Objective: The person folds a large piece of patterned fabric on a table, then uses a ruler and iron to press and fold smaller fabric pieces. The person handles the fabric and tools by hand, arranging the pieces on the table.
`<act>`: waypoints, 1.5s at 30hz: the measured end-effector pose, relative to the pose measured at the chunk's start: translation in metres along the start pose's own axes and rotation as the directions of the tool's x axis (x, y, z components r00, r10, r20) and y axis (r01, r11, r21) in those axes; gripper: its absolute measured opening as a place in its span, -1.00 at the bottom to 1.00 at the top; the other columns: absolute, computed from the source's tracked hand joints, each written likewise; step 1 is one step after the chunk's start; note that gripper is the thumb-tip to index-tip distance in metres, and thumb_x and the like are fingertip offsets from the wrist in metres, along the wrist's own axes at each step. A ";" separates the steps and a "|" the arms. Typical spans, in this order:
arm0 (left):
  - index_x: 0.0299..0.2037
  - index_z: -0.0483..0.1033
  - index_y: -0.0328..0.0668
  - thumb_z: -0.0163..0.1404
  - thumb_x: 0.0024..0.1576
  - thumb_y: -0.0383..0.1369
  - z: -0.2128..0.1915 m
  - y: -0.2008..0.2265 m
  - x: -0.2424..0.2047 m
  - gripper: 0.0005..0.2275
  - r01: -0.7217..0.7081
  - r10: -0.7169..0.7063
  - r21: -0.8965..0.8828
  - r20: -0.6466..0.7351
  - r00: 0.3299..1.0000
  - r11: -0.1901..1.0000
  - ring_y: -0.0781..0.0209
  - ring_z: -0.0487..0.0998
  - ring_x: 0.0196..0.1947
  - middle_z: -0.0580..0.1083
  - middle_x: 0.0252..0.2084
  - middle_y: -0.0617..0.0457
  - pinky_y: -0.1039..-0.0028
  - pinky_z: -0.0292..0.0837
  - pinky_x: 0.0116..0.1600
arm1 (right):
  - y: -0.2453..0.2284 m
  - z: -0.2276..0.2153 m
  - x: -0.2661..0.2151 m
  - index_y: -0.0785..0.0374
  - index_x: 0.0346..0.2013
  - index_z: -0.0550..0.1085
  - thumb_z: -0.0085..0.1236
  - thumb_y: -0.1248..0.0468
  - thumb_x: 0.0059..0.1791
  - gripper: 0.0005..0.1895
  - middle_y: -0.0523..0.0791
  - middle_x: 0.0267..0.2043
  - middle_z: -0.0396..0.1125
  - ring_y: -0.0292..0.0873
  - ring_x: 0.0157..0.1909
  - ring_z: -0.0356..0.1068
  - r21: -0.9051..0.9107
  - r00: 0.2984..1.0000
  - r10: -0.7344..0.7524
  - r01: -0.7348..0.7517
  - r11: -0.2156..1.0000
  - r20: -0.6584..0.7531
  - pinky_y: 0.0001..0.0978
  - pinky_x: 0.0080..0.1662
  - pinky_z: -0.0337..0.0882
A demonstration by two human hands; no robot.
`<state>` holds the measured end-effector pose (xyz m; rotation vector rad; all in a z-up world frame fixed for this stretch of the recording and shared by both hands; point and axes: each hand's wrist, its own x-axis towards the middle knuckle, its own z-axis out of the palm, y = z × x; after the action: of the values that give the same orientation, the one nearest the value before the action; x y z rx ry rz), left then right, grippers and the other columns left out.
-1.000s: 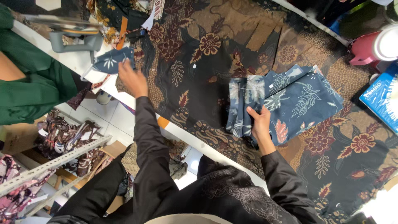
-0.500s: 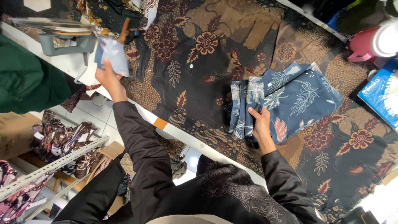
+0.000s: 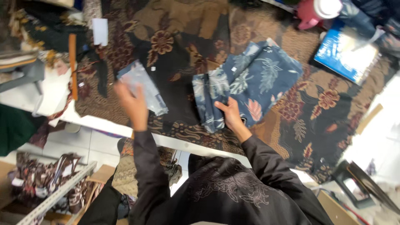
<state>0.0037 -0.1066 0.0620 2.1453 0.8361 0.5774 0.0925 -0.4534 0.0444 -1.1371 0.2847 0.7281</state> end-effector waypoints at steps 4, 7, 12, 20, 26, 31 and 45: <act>0.39 0.23 -0.31 -0.04 0.30 -0.28 0.099 0.027 -0.119 -0.53 0.681 0.011 -0.647 0.728 0.686 0.343 0.23 0.38 0.30 0.37 0.33 0.02 0.42 0.22 0.40 | -0.003 0.011 -0.016 0.43 -0.02 0.51 0.28 0.37 -0.02 -0.70 -0.07 -0.11 0.52 -0.23 -0.16 0.51 -0.104 0.992 0.063 -0.052 0.993 0.105 -0.34 -0.09 0.51; 0.23 0.38 -0.59 0.01 0.30 -0.43 0.125 0.044 -0.172 -0.63 0.827 -0.190 -0.545 0.805 0.562 0.135 0.15 0.49 0.16 0.49 0.15 -0.05 0.35 0.35 0.27 | -0.015 0.028 -0.030 0.42 -0.01 0.51 0.28 0.33 0.06 -0.74 0.00 -0.12 0.49 -0.07 -0.08 0.42 -0.593 0.936 -0.162 0.326 0.736 0.314 -0.23 -0.01 0.46; 0.07 0.35 -0.49 -0.04 0.24 -0.46 0.110 0.058 -0.144 -0.74 0.711 -0.300 -0.697 0.701 0.647 -0.093 0.02 0.59 -0.21 0.50 -0.23 -0.11 0.13 0.58 0.02 | -0.082 0.012 -0.056 0.23 -0.06 0.52 0.26 0.29 0.00 -0.77 -0.03 -0.15 0.43 0.09 -0.10 0.45 -0.885 0.828 -0.445 0.443 0.144 0.342 -0.09 -0.11 0.44; 0.18 0.39 -0.51 -0.08 0.24 -0.54 0.082 0.097 -0.082 -0.70 0.707 -0.203 -0.692 0.678 0.706 0.147 0.20 0.46 -0.37 0.45 -0.27 -0.07 0.29 0.51 -0.10 | -0.134 -0.030 0.050 0.17 -0.02 0.55 0.16 0.45 -0.11 -0.63 -0.08 -0.12 0.37 0.02 -0.16 0.44 -0.790 0.760 -0.299 0.428 -0.439 0.577 -0.15 -0.31 0.42; 0.21 0.38 -0.48 -0.09 0.23 -0.54 0.076 0.090 -0.103 -0.67 0.748 -0.207 -0.652 0.721 0.661 0.121 0.21 0.46 -0.38 0.45 -0.26 -0.06 0.28 0.50 -0.11 | -0.153 -0.155 -0.066 0.34 -0.14 0.42 0.18 0.43 -0.13 -0.72 0.03 0.02 0.33 0.16 0.08 0.39 -0.885 0.806 -0.386 0.463 -0.059 0.448 -0.11 0.04 0.43; 0.20 0.37 -0.48 -0.09 0.24 -0.53 0.089 0.083 -0.129 -0.68 0.818 -0.187 -0.565 0.797 0.575 0.109 0.21 0.45 -0.39 0.46 -0.25 -0.07 0.28 0.50 -0.12 | -0.163 -0.272 -0.174 0.19 -0.20 0.56 -0.01 0.35 -0.03 -0.80 -0.11 0.00 0.43 -0.11 -0.02 0.41 -0.874 0.887 -0.455 0.285 0.394 0.084 -0.29 0.02 0.39; 0.19 0.39 -0.47 -0.06 0.26 -0.51 0.093 0.106 -0.142 -0.70 0.814 -0.182 -0.554 0.795 0.579 0.173 0.21 0.45 -0.38 0.46 -0.26 -0.07 0.28 0.49 -0.15 | -0.041 -0.188 -0.089 -0.02 0.48 0.26 0.14 -0.13 0.09 -0.29 -0.02 0.61 -0.13 0.13 0.62 -0.26 -0.979 0.700 -0.707 -0.195 -0.052 -0.102 0.36 0.44 -0.43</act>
<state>0.0046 -0.3064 0.0673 0.7113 0.6122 -0.0892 0.0815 -0.6653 0.0447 -2.8736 -0.0389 -0.1103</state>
